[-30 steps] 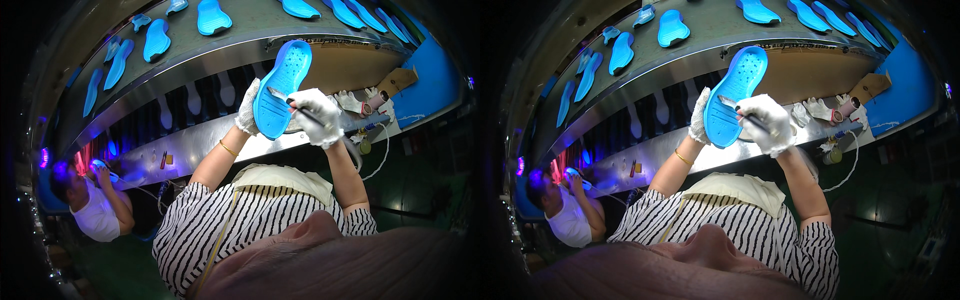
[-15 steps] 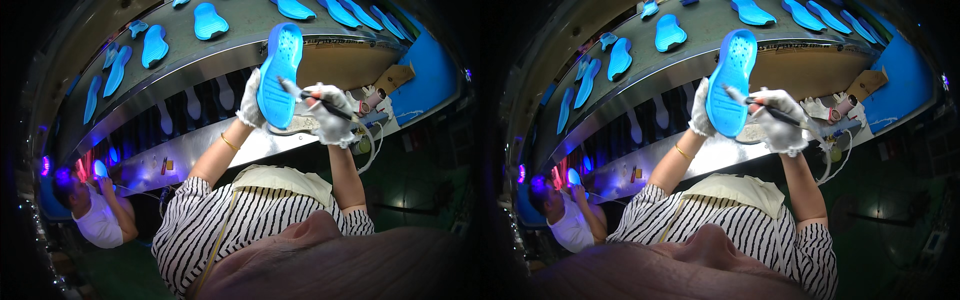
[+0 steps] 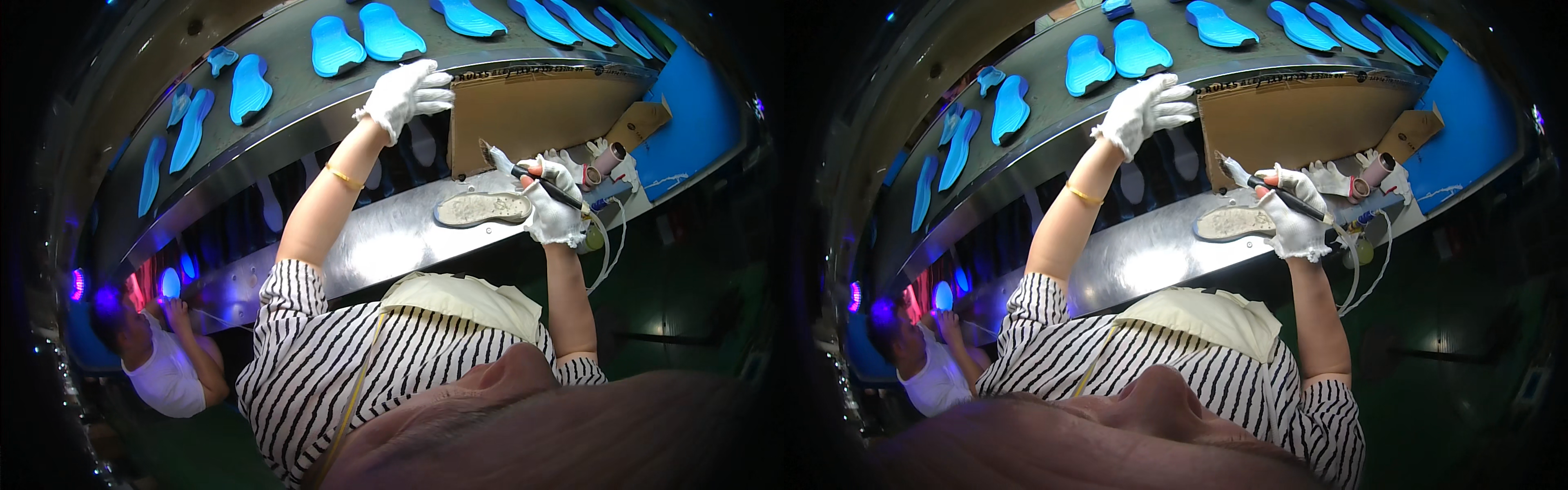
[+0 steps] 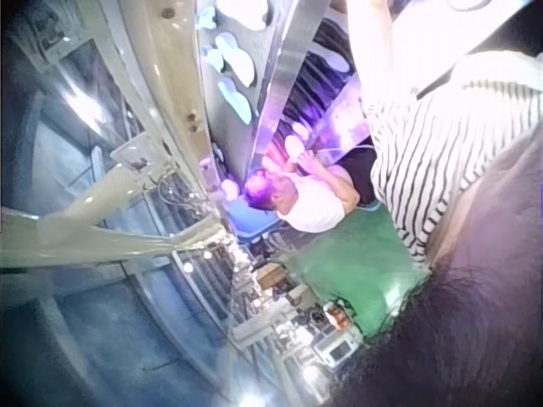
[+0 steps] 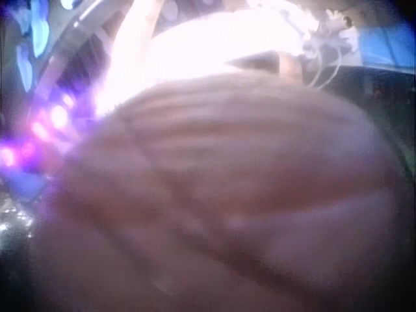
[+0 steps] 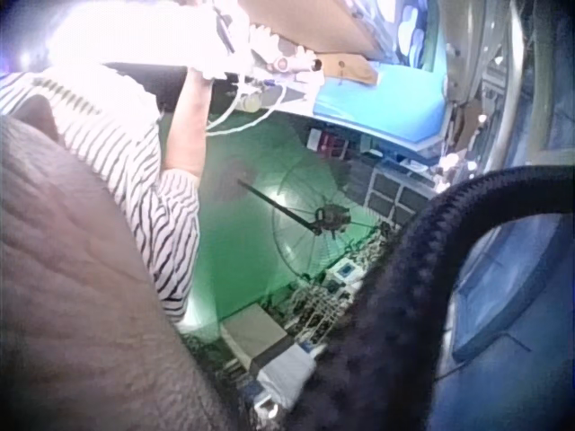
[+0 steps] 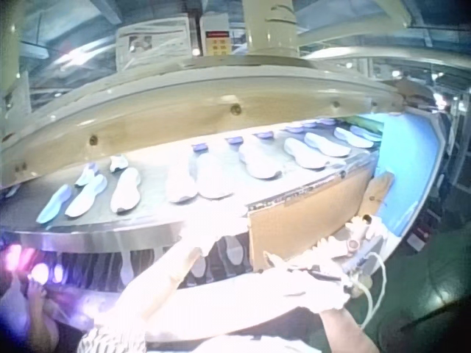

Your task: The person uses a brush to apply a liquid substance across the bottom of a blue shoe sole, then places the sole onto a moving conveyor belt containing other soles.

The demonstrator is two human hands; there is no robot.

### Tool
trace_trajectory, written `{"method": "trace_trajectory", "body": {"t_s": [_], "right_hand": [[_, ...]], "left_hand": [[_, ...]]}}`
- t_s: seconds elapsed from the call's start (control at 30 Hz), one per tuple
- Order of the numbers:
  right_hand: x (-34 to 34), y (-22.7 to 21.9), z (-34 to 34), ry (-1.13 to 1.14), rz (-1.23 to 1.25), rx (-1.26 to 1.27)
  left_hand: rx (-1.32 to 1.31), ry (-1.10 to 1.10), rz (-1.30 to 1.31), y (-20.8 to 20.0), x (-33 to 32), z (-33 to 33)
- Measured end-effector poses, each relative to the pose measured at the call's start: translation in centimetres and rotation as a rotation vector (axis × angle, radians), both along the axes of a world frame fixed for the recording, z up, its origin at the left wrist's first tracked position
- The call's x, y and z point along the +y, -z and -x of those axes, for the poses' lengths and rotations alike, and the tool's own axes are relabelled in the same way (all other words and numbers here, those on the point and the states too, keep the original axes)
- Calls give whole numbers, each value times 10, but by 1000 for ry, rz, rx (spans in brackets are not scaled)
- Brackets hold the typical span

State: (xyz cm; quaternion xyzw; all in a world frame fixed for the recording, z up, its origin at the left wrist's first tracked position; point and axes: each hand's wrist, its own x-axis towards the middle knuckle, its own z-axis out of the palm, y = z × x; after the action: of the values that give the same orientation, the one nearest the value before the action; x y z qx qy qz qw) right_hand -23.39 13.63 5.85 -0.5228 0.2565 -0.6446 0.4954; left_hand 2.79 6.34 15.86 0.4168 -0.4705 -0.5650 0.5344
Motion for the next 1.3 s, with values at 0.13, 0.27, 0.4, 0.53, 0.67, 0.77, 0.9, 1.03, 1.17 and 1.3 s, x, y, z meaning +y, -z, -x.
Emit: {"method": "trace_trajectory", "body": {"t_s": [0.13, 0.27, 0.4, 0.53, 0.67, 0.77, 0.9, 1.03, 1.17, 1.3], "right_hand": [[-2, 5, -4, -47, 9, 52], [4, -3, -19, -121, -7, 53], [-1, 6, -19, -190, -176, -14], [2, 7, -30, -300, -221, -85], [-4, 11, -27, -295, -250, -94], [-4, 10, -31, -280, -237, -87], [-3, 9, -38, -329, -211, -101], [4, 1, -43, -336, -161, -32], [5, 0, -46, -309, -56, 70], [-5, -4, -54, -258, 20, 55]], "left_hand": [[-1264, -539, 905, -22, 13, -40], [-1666, -785, 613, -17, 6, -111], [-1485, -779, 790, -5, 36, -109], [-1092, -809, 914, -22, 106, -101], [-384, -860, 1080, -57, 133, -74], [64, -434, 1130, -76, 159, -87], [225, 14, 842, -41, 142, -91], [520, 78, 8, 31, 136, -36], [871, 204, -156, 85, 142, -13], [899, 142, -184, 94, 134, 17]]}}
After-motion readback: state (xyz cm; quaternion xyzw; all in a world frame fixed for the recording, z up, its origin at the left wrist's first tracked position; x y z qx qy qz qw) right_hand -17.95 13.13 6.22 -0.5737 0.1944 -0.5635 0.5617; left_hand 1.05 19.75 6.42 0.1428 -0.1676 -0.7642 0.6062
